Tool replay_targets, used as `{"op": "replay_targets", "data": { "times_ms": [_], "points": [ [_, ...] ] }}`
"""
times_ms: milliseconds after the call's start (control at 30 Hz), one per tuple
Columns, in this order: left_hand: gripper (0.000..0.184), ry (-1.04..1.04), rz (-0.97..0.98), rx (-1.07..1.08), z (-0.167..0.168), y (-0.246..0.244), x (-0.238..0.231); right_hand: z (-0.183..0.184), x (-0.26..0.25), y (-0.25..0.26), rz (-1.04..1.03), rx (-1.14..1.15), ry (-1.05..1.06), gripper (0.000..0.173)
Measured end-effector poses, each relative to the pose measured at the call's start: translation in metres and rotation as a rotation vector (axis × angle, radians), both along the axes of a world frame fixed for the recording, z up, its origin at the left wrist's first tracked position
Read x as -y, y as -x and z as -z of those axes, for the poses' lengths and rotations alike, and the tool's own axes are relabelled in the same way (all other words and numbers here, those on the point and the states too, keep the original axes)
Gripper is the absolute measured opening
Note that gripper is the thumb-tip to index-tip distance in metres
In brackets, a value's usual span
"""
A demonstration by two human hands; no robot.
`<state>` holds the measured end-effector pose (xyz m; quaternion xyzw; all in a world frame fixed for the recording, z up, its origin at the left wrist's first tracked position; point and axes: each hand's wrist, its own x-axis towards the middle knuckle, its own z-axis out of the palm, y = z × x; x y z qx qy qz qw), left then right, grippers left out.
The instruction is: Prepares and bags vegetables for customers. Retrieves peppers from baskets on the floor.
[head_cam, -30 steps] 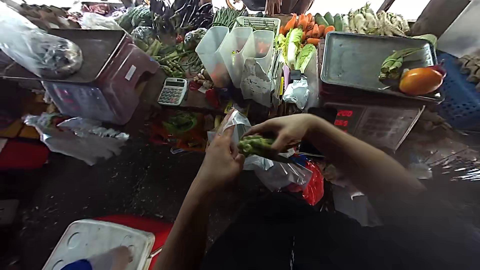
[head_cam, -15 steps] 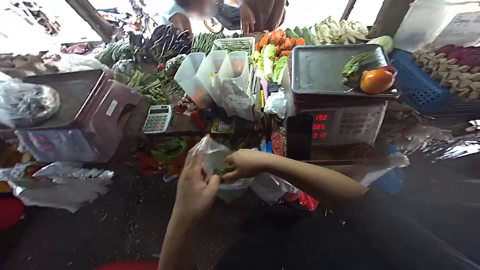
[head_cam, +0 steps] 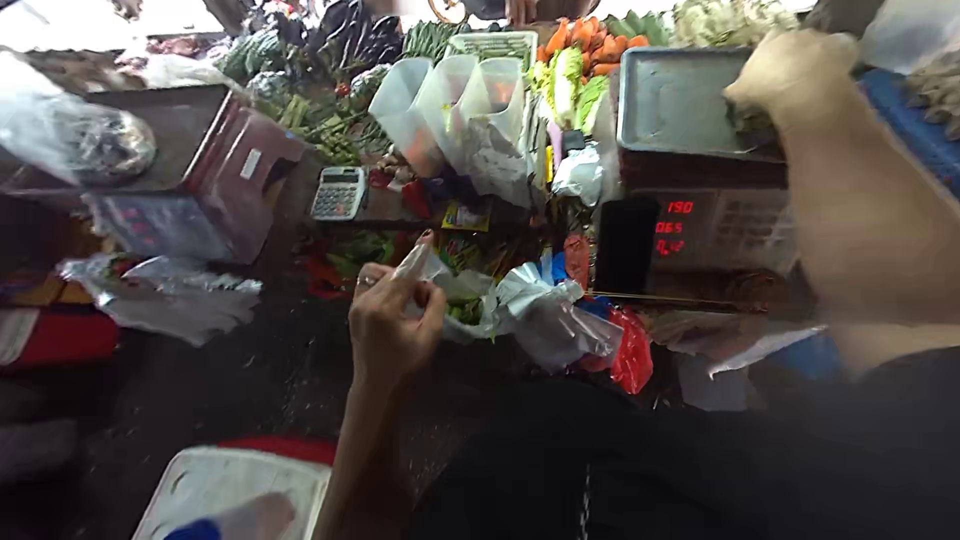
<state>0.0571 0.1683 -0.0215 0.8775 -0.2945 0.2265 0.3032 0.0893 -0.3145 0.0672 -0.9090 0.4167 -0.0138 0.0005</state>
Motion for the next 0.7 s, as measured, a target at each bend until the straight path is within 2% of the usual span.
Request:
{"op": "replay_targets", "data": {
  "times_ms": [100,167,200,267,333,367,467,533,633,700],
  "points": [
    [0.037,0.087,-0.037,-0.103,-0.01,0.004,-0.002,-0.007,-0.022,0.013,-0.199,0.27,-0.052,0.073],
    [0.031,0.203,-0.006,-0.238,-0.017,0.005,0.0,-0.011,-0.06,0.039,-0.414,0.52,-0.196,0.071],
    [0.03,0.243,0.008,-0.284,-0.019,0.005,0.002,-0.01,-0.087,0.055,-0.56,0.599,-0.32,0.071],
    [0.032,0.252,0.022,-0.346,-0.021,0.005,0.009,0.009,-0.147,0.085,-0.904,0.74,-0.76,0.082],
    [0.036,0.194,0.058,-0.377,-0.023,0.009,0.014,0.047,-0.205,0.097,-1.182,0.801,-1.152,0.092],
    [0.037,0.151,0.089,-0.351,-0.021,0.012,0.016,0.071,-0.231,0.096,-1.283,0.826,-1.225,0.092],
    [0.039,0.098,0.175,-0.212,-0.014,0.021,0.025,0.142,-0.285,0.086,-1.287,0.913,-1.33,0.071],
    [0.037,0.147,0.2,-0.186,-0.011,0.026,0.025,0.172,-0.297,0.077,-1.252,0.957,-1.333,0.054],
    [0.035,0.198,0.224,-0.222,-0.012,0.031,0.018,0.174,-0.289,0.076,-1.166,0.937,-1.308,0.046],
    [0.036,0.158,0.241,-0.245,-0.012,0.034,0.018,0.167,-0.281,0.079,-1.001,0.982,-1.296,0.047]
  ]
}}
